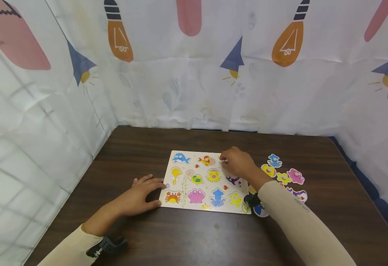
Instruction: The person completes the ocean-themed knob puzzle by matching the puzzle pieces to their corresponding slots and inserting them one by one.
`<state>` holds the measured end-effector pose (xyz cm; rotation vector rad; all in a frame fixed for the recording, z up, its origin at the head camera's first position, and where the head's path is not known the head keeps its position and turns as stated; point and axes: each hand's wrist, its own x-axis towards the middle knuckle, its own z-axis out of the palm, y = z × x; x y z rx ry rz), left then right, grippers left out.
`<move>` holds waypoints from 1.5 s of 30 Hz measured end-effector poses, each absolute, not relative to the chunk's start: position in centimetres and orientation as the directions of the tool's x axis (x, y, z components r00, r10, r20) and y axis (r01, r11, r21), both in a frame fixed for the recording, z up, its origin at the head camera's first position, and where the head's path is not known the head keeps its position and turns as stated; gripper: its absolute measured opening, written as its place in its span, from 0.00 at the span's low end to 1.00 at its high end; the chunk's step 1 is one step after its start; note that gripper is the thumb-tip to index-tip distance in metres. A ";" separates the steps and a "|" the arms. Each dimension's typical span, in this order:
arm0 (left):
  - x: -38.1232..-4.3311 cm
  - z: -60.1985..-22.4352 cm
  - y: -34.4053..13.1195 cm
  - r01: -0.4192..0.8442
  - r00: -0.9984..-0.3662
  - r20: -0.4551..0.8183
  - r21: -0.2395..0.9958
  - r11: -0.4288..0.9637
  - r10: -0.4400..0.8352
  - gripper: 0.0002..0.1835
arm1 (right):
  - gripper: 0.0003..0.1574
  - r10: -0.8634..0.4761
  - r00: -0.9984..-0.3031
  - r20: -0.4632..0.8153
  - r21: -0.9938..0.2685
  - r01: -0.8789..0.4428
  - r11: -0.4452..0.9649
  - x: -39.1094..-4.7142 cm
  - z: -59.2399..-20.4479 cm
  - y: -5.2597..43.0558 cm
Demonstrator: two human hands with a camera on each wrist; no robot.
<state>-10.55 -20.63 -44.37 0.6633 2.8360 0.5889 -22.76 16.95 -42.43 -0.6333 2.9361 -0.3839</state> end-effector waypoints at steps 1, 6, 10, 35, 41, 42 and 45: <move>-10.6 -44.3 -20.6 0.390 -0.887 -0.075 0.411 0.824 0.456 0.28 | 0.16 -0.416 -0.908 -0.054 -0.268 -0.388 0.882 -22.7 -42.4 17.2; -10.7 -44.2 -20.6 0.387 -0.888 -0.082 0.401 0.830 0.453 0.28 | 0.16 -0.402 -0.915 -0.041 -0.261 -0.378 0.888 -22.3 -42.1 18.5; -10.7 -44.3 -20.6 0.383 -0.888 -0.088 0.401 0.832 0.451 0.28 | 0.16 -0.392 -0.919 -0.036 -0.256 -0.371 0.893 -22.0 -41.9 19.3; -10.8 -44.4 -20.7 0.387 -0.886 -0.086 0.403 0.829 0.456 0.28 | 0.14 -0.376 -0.927 0.002 -0.276 -0.362 0.890 -18.2 -41.6 26.6; -10.8 -44.3 -20.7 0.383 -0.888 -0.087 0.404 0.831 0.451 0.28 | 0.12 -0.374 -0.927 0.005 -0.278 -0.361 0.890 -16.7 -41.6 27.6; -10.8 -44.3 -20.7 0.382 -0.888 -0.088 0.405 0.831 0.451 0.27 | 0.12 -0.375 -0.927 0.001 -0.283 -0.360 0.889 -16.4 -41.6 27.8; -10.8 -44.3 -20.6 0.382 -0.889 -0.086 0.404 0.831 0.451 0.27 | 0.12 -0.383 -0.924 -0.001 -0.284 -0.367 0.886 -15.6 -41.7 28.2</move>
